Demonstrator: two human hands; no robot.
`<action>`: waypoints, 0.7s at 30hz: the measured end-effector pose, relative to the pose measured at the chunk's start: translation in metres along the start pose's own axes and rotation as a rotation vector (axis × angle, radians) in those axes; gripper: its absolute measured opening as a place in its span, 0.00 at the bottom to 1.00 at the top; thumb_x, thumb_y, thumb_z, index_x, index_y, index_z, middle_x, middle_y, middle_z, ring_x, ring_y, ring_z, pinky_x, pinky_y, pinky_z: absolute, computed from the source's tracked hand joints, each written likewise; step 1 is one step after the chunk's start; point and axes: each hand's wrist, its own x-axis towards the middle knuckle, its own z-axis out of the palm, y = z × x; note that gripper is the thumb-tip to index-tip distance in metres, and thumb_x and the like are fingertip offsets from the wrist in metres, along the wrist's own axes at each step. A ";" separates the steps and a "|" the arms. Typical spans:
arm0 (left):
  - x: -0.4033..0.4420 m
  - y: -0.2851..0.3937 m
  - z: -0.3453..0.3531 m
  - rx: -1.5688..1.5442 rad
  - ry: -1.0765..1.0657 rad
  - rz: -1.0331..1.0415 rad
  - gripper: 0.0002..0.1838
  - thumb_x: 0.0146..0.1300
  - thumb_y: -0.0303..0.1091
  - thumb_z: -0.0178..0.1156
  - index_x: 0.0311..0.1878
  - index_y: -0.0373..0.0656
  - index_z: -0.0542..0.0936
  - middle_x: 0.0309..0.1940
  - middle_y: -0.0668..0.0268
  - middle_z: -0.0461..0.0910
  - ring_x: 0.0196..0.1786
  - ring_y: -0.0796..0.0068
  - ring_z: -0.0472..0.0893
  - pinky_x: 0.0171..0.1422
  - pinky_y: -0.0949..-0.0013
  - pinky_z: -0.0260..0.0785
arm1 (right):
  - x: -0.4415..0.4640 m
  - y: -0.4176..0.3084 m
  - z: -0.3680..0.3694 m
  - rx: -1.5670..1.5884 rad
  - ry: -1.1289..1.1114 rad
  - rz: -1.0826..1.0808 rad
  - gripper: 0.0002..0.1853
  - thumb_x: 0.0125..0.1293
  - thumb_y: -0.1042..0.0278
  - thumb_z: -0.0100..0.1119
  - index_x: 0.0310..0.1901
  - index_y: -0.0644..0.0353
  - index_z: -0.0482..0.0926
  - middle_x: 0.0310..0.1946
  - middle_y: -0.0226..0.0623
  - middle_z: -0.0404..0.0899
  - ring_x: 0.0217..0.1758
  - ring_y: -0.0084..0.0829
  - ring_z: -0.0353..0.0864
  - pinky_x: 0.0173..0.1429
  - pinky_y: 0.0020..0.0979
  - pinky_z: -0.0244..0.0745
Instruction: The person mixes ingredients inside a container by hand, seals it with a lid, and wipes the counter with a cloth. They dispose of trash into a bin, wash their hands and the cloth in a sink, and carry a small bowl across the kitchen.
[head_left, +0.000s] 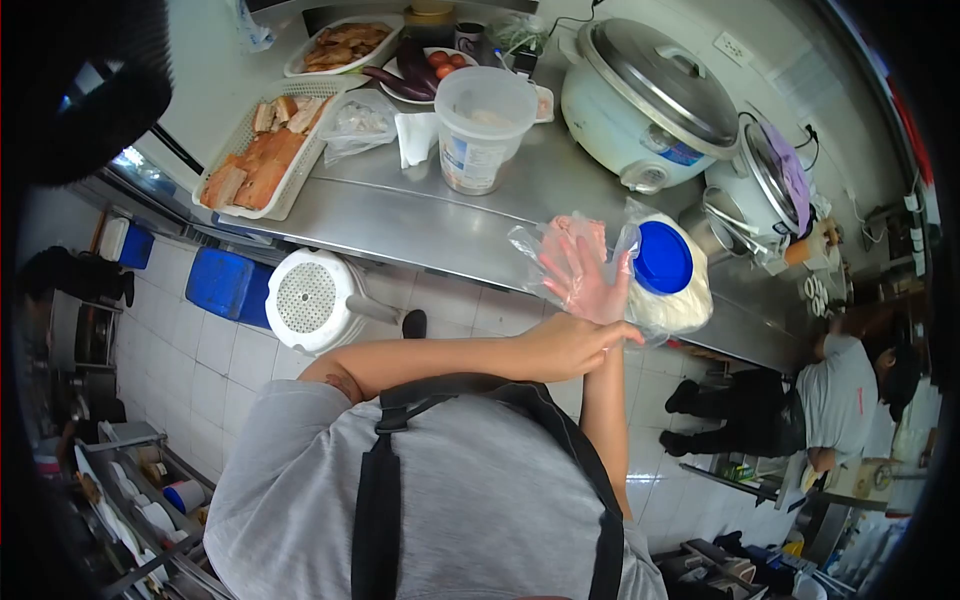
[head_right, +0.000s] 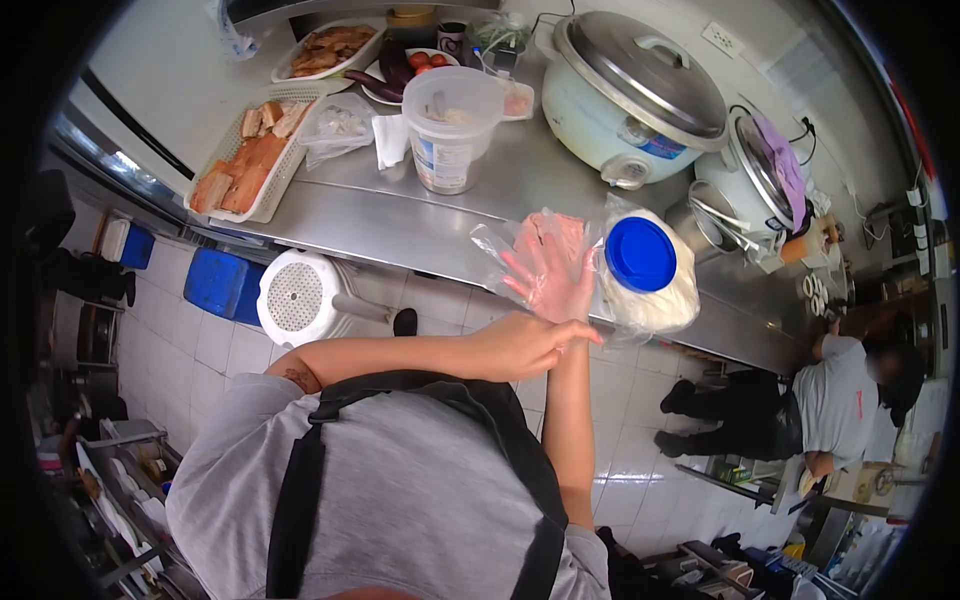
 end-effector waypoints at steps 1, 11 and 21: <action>-0.001 -0.007 0.005 -0.029 0.035 0.032 0.27 0.56 0.21 0.51 0.62 0.49 0.68 0.42 0.56 0.81 0.41 0.53 0.82 0.45 0.57 0.74 | 0.000 0.005 0.000 0.021 0.011 -0.057 0.38 0.65 0.28 0.40 0.70 0.44 0.60 0.71 0.34 0.58 0.68 0.49 0.64 0.65 0.62 0.63; -0.021 -0.009 -0.010 0.122 0.086 0.054 0.32 0.54 0.26 0.56 0.65 0.44 0.64 0.41 0.48 0.79 0.45 0.53 0.80 0.44 0.53 0.72 | 0.021 0.021 0.014 -0.077 -0.216 -0.037 0.43 0.57 0.20 0.44 0.70 0.36 0.61 0.73 0.31 0.54 0.73 0.59 0.50 0.67 0.71 0.53; -0.023 -0.016 -0.054 -0.024 -0.136 -0.038 0.30 0.58 0.19 0.51 0.66 0.40 0.62 0.37 0.43 0.78 0.41 0.50 0.81 0.45 0.52 0.72 | 0.061 0.039 0.033 -0.135 -0.077 -0.144 0.46 0.56 0.21 0.48 0.72 0.35 0.57 0.73 0.39 0.55 0.76 0.53 0.46 0.70 0.66 0.50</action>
